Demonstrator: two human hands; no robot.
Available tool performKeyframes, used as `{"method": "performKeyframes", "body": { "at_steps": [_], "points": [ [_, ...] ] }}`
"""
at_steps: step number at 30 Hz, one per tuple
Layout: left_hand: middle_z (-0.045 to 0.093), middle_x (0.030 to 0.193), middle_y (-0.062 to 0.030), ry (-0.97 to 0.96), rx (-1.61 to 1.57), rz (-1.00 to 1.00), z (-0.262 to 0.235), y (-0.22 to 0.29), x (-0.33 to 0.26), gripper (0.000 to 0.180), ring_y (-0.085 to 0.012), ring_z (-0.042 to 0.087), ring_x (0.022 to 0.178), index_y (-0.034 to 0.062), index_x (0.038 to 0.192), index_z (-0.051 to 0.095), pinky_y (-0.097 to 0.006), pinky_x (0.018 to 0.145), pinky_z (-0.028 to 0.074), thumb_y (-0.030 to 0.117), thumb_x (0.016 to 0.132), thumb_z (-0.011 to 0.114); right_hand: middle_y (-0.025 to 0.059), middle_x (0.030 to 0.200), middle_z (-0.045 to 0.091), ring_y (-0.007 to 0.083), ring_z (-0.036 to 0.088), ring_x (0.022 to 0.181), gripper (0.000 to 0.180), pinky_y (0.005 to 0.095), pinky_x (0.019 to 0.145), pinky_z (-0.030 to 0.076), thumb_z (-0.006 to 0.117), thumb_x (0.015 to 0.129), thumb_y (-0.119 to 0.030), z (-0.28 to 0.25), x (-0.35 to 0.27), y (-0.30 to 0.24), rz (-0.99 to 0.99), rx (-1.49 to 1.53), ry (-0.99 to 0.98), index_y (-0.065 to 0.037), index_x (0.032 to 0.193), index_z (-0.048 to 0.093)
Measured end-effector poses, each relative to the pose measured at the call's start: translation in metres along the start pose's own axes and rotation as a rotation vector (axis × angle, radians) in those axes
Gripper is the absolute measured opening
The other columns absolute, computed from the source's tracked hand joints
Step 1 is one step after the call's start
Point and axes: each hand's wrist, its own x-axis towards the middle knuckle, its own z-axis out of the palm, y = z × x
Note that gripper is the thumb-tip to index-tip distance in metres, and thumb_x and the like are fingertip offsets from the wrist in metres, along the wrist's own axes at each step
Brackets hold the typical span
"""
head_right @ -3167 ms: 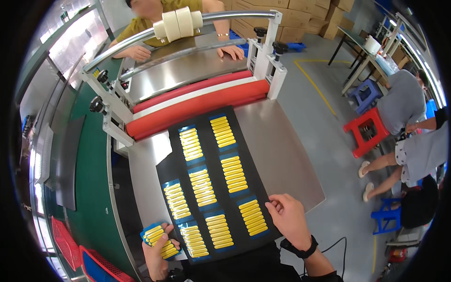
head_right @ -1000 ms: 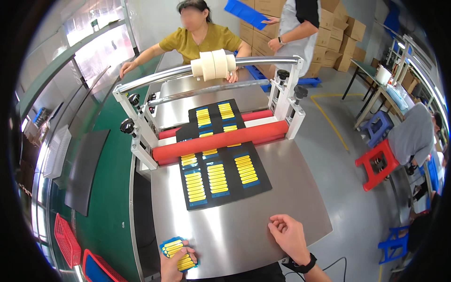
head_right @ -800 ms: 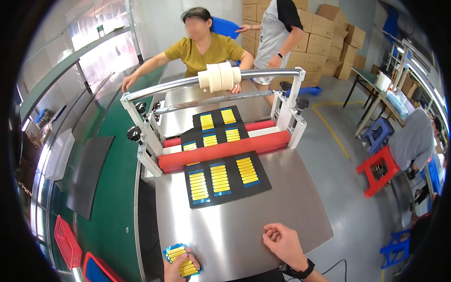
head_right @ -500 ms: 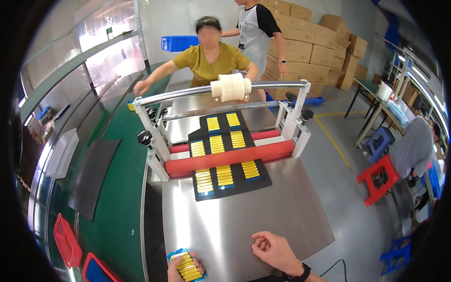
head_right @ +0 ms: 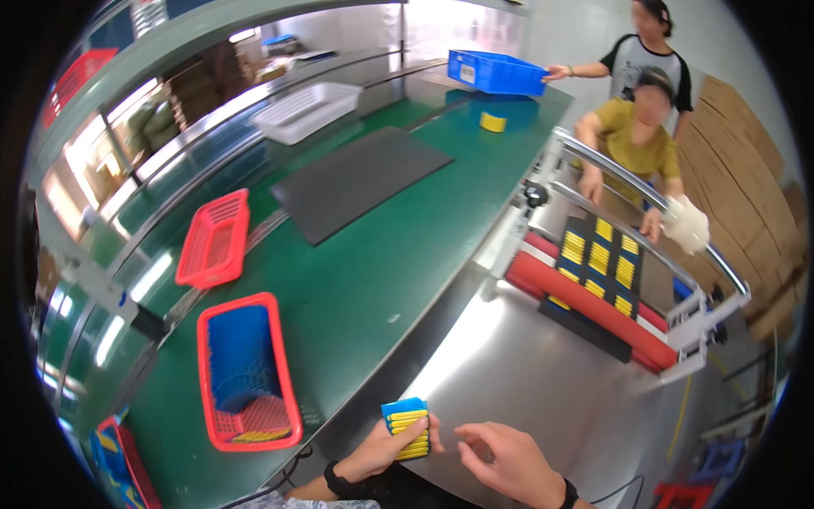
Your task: The worker is aligning yellow magnetic strips onto black sheets and passing them through a manual rolling press machine.
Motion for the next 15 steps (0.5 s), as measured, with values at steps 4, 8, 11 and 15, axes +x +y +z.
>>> {"method": "performKeyframes", "body": {
  "at_steps": [4,8,11,15],
  "points": [
    [0.064,0.092,-0.004,0.091,0.089,0.062,-0.021,-0.006,-0.038,0.026,-0.0141,0.066,0.083,0.0038,0.117,0.06,-0.03,0.076,0.055,0.028,0.107,0.054,0.0061,0.082,0.068,0.0215,0.066,0.069,0.019,0.0318,0.065,0.054,0.072,0.088,-0.009,0.036,0.042,-0.054,-0.282,0.006,-0.041,-0.006,0.107,0.069],
    [0.064,0.088,-0.0034,0.271,-0.038,0.048,-0.03,-0.006,-0.064,0.019,-0.0135,0.063,0.076,0.0048,0.107,0.06,-0.03,0.068,0.052,0.024,0.105,0.057,0.008,0.091,0.069,0.0213,0.068,0.078,0.024,0.0326,0.069,0.055,0.074,0.087,-0.008,0.081,0.084,-0.103,-0.547,0.0,-0.113,-0.003,0.11,0.07],
    [0.064,0.087,-0.0035,0.19,0.031,0.076,-0.054,-0.02,-0.075,0.018,-0.0137,0.063,0.076,0.0044,0.106,0.06,-0.029,0.067,0.051,0.022,0.104,0.058,0.0104,0.098,0.067,0.0254,0.067,0.089,0.028,0.0357,0.075,0.056,0.074,0.087,-0.01,0.118,0.112,-0.135,-0.725,-0.015,-0.097,-0.002,0.113,0.067],
    [0.063,0.086,-0.0036,0.063,0.13,0.096,-0.078,-0.027,-0.081,0.017,-0.0139,0.063,0.075,0.0039,0.105,0.06,-0.029,0.066,0.05,0.021,0.103,0.059,0.0132,0.108,0.062,0.0287,0.062,0.102,0.039,0.0387,0.086,0.052,0.073,0.085,-0.015,0.155,0.147,-0.159,-0.88,-0.187,-0.114,0.001,0.119,0.062]
  ]
}}
